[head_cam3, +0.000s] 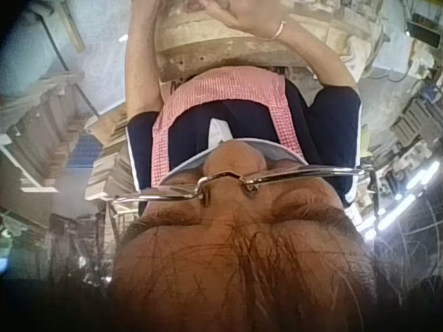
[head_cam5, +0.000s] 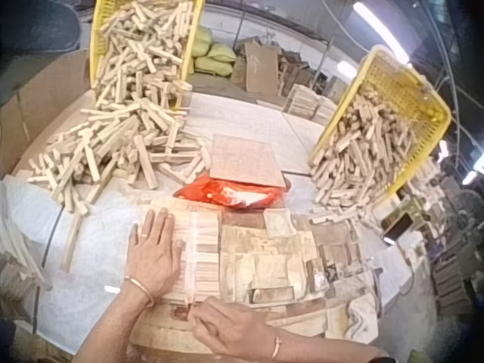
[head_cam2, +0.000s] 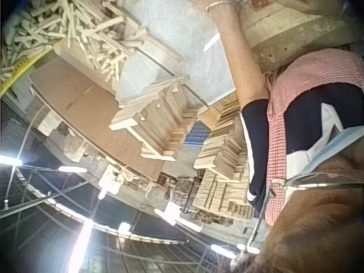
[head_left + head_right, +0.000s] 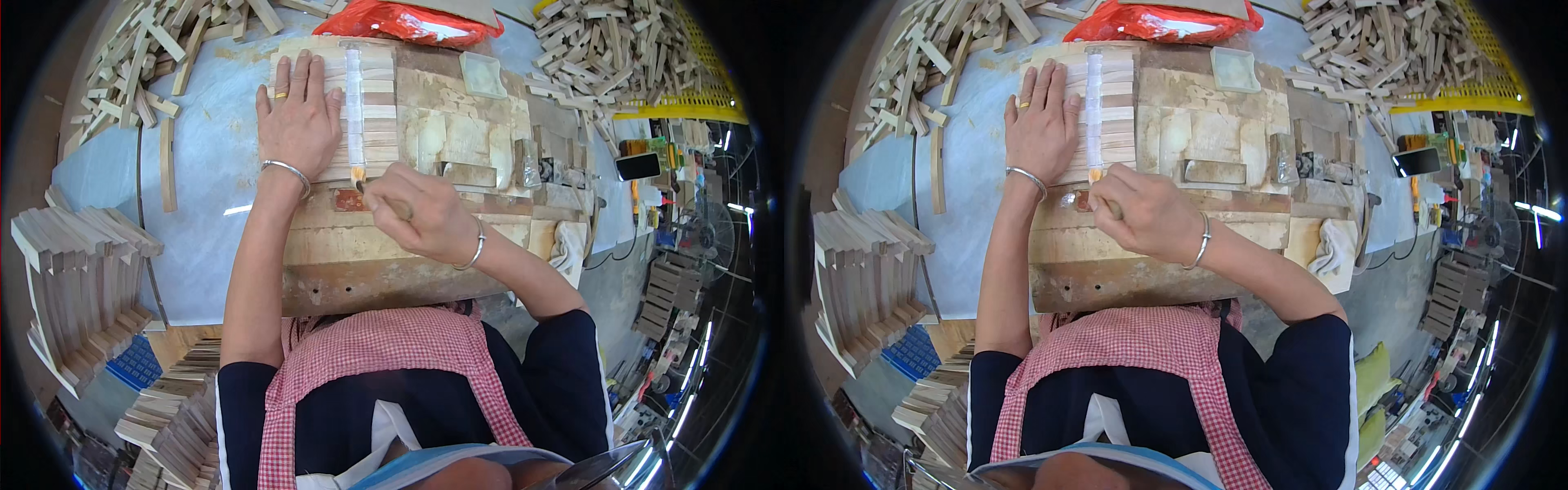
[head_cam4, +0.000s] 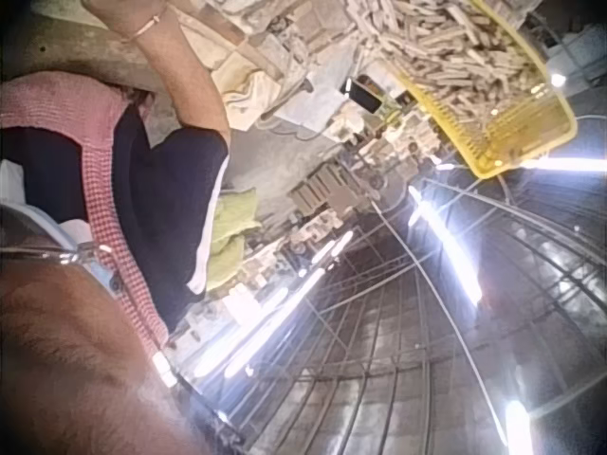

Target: The person is assembling wooden frame components using glue and a hammer in a jig.

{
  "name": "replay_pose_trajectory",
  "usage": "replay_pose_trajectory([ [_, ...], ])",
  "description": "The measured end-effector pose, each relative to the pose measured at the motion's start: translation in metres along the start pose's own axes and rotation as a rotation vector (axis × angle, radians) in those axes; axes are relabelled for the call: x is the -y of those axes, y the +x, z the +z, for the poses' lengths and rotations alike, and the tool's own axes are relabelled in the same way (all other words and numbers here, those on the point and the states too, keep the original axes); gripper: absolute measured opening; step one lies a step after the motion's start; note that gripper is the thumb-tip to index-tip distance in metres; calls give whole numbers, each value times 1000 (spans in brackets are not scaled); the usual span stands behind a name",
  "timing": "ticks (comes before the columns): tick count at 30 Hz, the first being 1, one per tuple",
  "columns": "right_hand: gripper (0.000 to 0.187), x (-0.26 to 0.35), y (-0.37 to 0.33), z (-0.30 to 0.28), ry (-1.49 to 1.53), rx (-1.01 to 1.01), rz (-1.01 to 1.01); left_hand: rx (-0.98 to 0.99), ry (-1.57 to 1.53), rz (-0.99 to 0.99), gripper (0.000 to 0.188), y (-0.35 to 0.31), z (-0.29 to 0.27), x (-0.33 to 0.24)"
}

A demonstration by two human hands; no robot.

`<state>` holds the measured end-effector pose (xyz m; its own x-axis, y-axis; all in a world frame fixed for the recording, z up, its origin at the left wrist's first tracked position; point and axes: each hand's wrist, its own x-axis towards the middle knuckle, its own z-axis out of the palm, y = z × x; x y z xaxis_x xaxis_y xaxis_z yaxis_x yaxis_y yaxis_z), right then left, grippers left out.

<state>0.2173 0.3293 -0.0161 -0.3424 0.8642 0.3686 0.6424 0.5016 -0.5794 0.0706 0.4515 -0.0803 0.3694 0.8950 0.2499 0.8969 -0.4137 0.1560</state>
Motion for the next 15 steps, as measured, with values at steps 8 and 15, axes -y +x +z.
replay_pose_trajectory([
  [8,26,-84,69,-24,743,102,580,-1,-10,7,51,2,-2,0],
  [15,26,-103,85,-40,773,77,451,-21,-9,56,49,2,-4,2],
])
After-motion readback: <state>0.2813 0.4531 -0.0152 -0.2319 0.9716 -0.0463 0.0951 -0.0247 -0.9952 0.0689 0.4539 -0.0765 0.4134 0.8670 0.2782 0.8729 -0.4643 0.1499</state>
